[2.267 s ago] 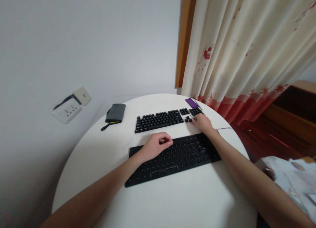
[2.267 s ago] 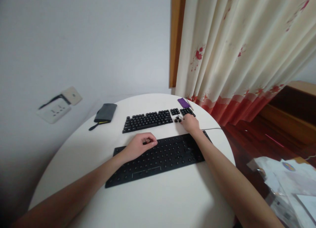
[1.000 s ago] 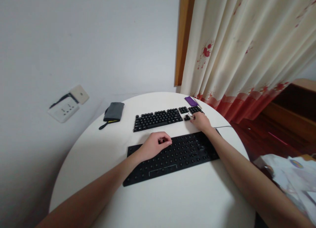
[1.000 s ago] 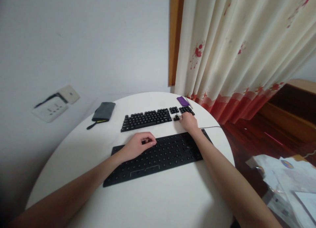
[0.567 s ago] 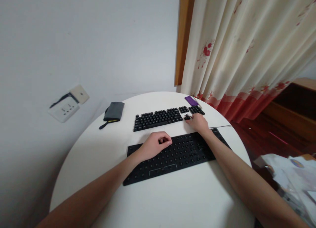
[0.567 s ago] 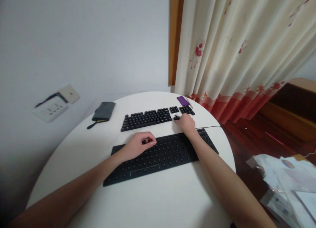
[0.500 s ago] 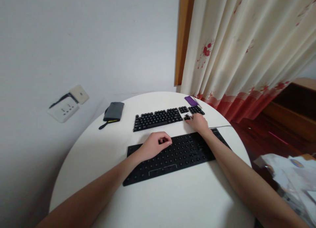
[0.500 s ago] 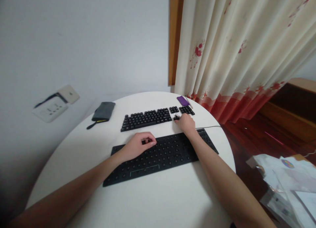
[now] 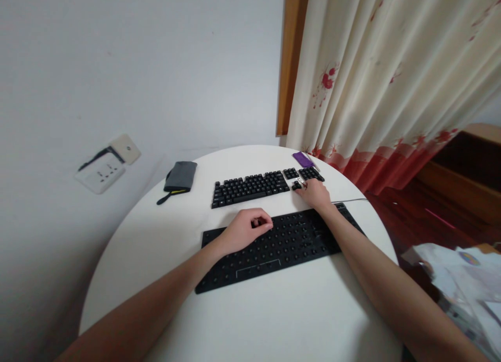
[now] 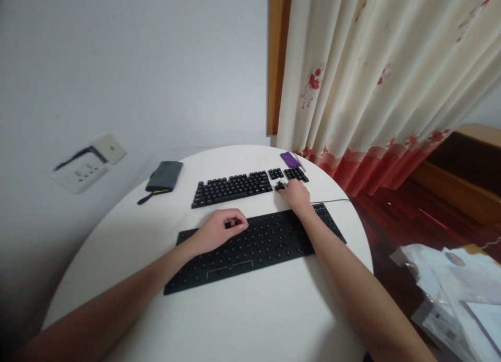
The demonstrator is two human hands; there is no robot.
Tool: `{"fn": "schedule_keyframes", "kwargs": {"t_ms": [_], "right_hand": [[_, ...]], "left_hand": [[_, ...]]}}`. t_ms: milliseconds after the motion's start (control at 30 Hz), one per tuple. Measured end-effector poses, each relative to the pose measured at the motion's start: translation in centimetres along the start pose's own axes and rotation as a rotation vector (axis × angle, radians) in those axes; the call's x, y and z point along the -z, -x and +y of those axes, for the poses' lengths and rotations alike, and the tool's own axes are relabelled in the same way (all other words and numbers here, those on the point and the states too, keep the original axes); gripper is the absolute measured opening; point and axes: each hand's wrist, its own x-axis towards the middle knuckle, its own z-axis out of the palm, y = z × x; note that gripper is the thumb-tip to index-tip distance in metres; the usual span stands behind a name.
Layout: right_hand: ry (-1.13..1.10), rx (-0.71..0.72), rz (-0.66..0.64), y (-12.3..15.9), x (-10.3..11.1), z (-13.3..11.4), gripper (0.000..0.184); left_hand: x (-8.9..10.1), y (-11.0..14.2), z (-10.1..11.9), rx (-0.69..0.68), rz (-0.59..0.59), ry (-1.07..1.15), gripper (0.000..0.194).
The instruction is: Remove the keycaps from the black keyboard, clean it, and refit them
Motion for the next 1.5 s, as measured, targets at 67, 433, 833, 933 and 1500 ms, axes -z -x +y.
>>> {"fn": "schedule_keyframes", "kwargs": {"t_ms": [67, 433, 833, 933, 1500], "right_hand": [[-0.001, -0.001, -0.004, -0.1, 0.0, 0.0, 0.040], [-0.020, -0.006, -0.006, 0.2, 0.3, 0.0, 0.037], [-0.574, 0.177, 0.402, 1.7, 6.8, 1.7, 0.051], [-0.774, 0.260, 0.420, 3.7, 8.9, 3.1, 0.059], [-0.874, -0.022, 0.129, 14.4, 4.0, 10.2, 0.045]], "left_hand": [[0.0, 0.0, -0.1, -0.001, -0.006, 0.003, 0.012], [0.0, 0.0, 0.1, 0.003, -0.003, 0.001, 0.011], [0.0, 0.0, -0.2, -0.010, -0.009, -0.001, 0.011], [0.0, 0.0, -0.2, -0.003, -0.014, -0.004, 0.011], [-0.1, -0.2, -0.6, -0.024, -0.003, -0.031, 0.012]]}}
